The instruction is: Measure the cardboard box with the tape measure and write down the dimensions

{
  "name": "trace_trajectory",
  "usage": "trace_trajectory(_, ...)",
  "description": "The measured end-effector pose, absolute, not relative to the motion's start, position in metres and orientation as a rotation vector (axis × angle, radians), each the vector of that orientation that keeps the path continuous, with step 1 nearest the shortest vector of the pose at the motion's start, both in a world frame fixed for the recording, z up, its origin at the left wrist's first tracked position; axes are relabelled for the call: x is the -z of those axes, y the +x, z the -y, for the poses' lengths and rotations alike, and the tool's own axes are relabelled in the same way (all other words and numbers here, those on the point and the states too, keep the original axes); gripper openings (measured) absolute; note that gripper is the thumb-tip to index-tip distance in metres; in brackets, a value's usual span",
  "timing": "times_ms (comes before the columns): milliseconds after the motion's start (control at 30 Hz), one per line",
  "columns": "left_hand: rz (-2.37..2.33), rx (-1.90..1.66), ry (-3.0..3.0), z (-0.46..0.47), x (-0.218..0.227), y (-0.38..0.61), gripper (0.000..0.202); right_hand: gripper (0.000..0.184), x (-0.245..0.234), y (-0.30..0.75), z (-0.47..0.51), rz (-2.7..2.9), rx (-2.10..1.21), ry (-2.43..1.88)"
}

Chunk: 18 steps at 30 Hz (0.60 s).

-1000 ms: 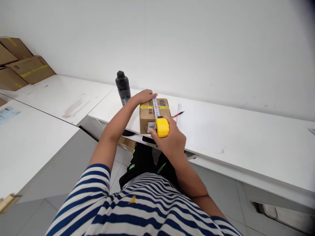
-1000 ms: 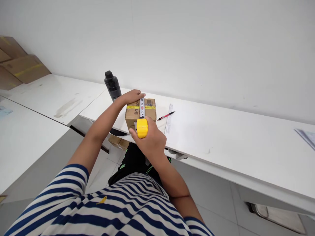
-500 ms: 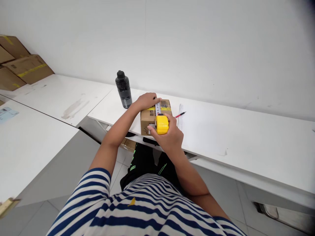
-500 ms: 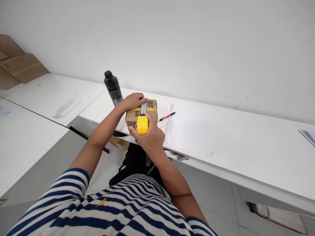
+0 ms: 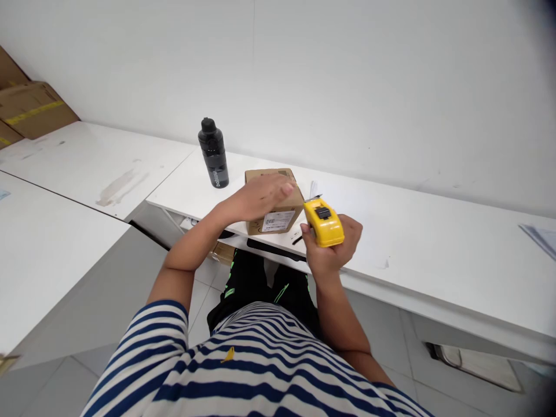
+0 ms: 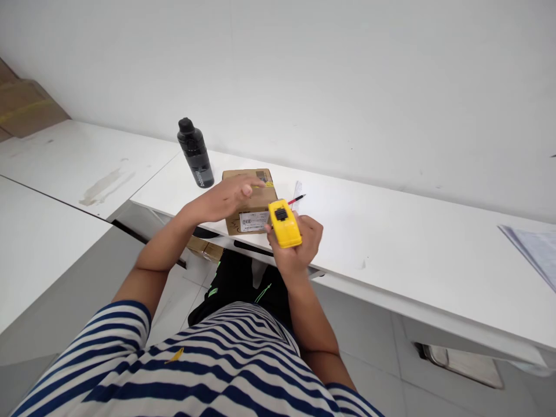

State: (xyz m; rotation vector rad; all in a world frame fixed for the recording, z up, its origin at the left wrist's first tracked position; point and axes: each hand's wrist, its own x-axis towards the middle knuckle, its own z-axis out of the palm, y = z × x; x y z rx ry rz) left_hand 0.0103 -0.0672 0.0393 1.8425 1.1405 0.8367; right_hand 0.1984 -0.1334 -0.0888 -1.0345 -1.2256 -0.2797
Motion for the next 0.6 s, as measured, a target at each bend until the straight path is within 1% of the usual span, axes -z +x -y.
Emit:
trace_trajectory(67, -1.109, -0.766, 2.056, 0.059, -0.026, -0.008, 0.043, 0.052, 0.091, 0.203, 0.132, 1.171, 0.160, -1.085)
trace_trajectory(133, -1.156, -0.762, 2.158, 0.056, -0.010, -0.038, 0.055, 0.063, 0.093, 0.207, 0.131, 1.116, 0.010, -1.116)
trace_trajectory(200, -1.169, -0.860, 2.118, 0.059, 0.008, -0.075, 0.060, 0.072, 0.096, 0.211, 0.131, 1.048, -0.115, -1.110)
trace_trajectory(233, -1.163, -0.957, 2.039, 0.063, 0.019, -0.092, 0.058, 0.074, 0.097, 0.213, 0.131, 1.010, -0.158, -1.102)
trace_trajectory(300, -1.198, -1.190, 1.809, 0.072, 0.044, -0.119, 0.053, 0.073, 0.100, 0.214, 0.130, 0.942, -0.238, -1.101)
trace_trajectory(367, -1.285, -1.354, 1.601, 0.079, 0.071, -0.129, 0.057, 0.069, 0.103, 0.211, 0.128, 0.904, -0.336, -1.099)
trace_trajectory(433, -1.367, -1.355, 1.466, 0.081, 0.096, -0.121, 0.067, 0.066, 0.105, 0.205, 0.123, 0.896, -0.431, -1.084)
trace_trajectory(500, -1.349, -1.264, 1.390, 0.079, 0.112, -0.102, 0.076, 0.066, 0.105, 0.196, 0.117, 0.923, -0.500, -1.058)
trace_trajectory(533, -1.295, -1.235, 1.363, 0.077, 0.115, -0.091, 0.078, 0.067, 0.103, 0.193, 0.115, 0.948, -0.524, -1.047)
trace_trajectory(600, -1.174, -1.252, 1.318, 0.074, 0.112, -0.071, 0.077, 0.067, 0.093, 0.189, 0.110, 1.021, -0.572, -1.036)
